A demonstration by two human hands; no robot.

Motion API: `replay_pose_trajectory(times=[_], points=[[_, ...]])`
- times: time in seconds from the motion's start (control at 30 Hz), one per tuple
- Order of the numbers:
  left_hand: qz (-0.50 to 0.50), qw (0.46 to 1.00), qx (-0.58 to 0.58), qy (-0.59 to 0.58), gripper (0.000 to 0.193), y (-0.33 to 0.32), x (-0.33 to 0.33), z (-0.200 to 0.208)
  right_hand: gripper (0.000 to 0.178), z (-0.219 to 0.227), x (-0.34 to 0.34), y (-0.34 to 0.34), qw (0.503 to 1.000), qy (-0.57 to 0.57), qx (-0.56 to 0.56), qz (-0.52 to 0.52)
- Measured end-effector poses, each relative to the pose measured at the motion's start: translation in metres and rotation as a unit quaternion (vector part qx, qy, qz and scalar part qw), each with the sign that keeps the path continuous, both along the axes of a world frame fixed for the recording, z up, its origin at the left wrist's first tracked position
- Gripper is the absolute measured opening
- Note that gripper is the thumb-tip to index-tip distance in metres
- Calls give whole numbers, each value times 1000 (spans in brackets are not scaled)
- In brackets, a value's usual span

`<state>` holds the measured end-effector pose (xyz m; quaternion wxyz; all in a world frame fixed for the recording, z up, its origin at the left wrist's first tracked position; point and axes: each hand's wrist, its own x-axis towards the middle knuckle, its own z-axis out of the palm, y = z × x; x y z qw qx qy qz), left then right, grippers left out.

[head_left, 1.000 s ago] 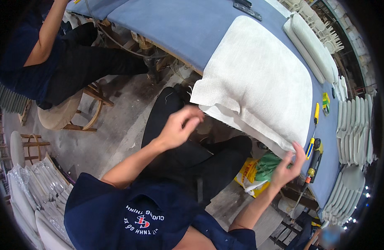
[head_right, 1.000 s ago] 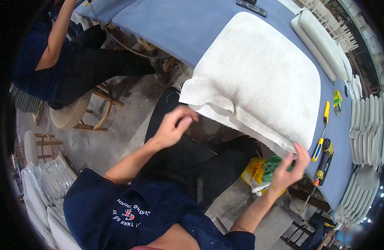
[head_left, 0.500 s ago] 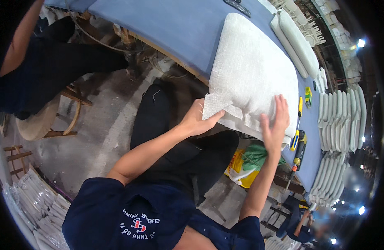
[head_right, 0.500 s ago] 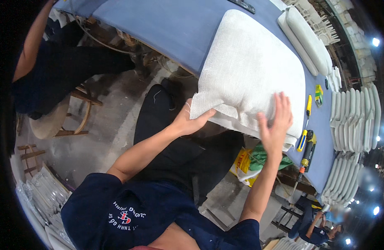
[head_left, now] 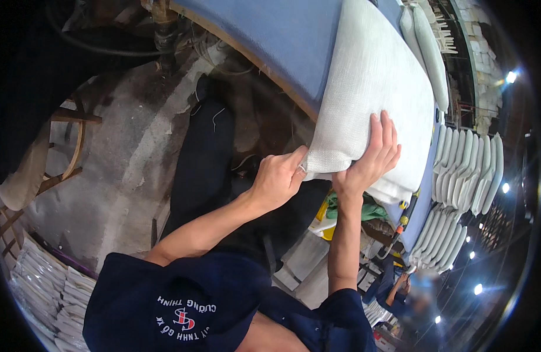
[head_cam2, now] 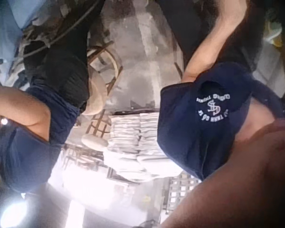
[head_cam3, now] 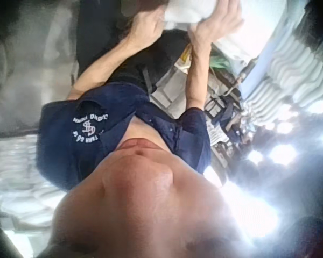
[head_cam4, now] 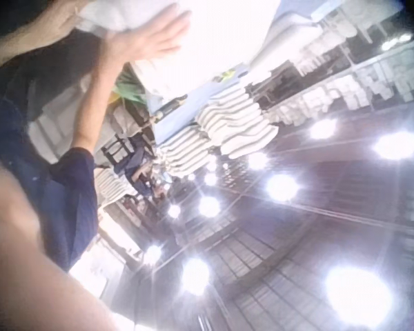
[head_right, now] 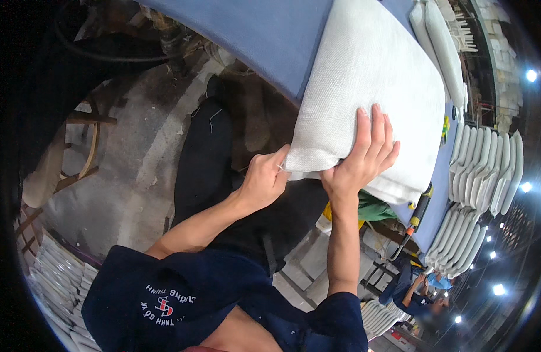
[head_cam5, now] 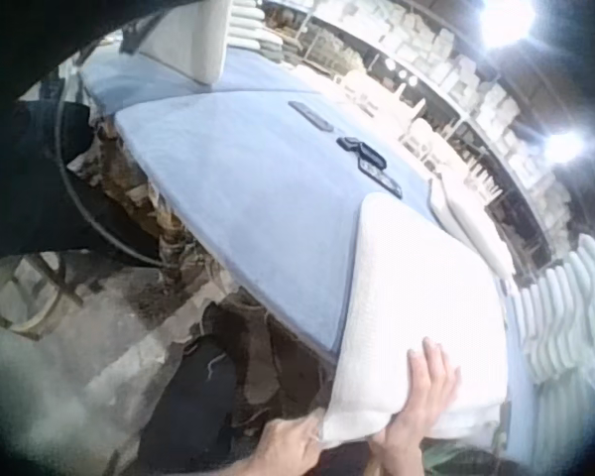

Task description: The person staples white fabric onto a cushion using a yellow pneumatic staple gun. They repeatedly pull the fabric taut, staple the edges, and trim excess material with a yellow utility knife. The process is repeated on multiple sides of the cushion to secure the fabric.

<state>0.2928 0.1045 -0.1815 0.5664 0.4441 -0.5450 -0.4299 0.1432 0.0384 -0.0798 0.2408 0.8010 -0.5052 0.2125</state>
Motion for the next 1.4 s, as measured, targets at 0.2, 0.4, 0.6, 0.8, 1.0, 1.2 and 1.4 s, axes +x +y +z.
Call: replay_pose_trajectory(times=[0.2, 0.4, 0.6, 0.8, 1.0, 1.2, 1.4], points=[[7, 999, -12, -36, 18, 2, 2, 13, 74, 6, -8, -5, 994, -70, 27, 74], [16, 994, -17, -111, 14, 10, 12, 30, 38, -20, -11, 20, 953, -263, -6, 147], [28, 988, -11, -150, 18, 29, 18, 40, 22, -62, 14, 83, 890, -435, 20, 135], [32, 981, -17, -189, 18, 37, 20, 44, 19, -52, 29, 99, 916, -366, 143, 80], [22, 969, -20, -243, 16, 39, 21, 57, 24, -29, 46, 96, 889, -442, 97, 62], [6, 957, -69, -280, 11, 38, 30, 56, 22, -22, 53, 78, 876, -448, 169, 50], [-15, 943, -123, -308, 12, 33, 31, 58, 20, -11, 58, 66, 863, -490, 122, 33]])
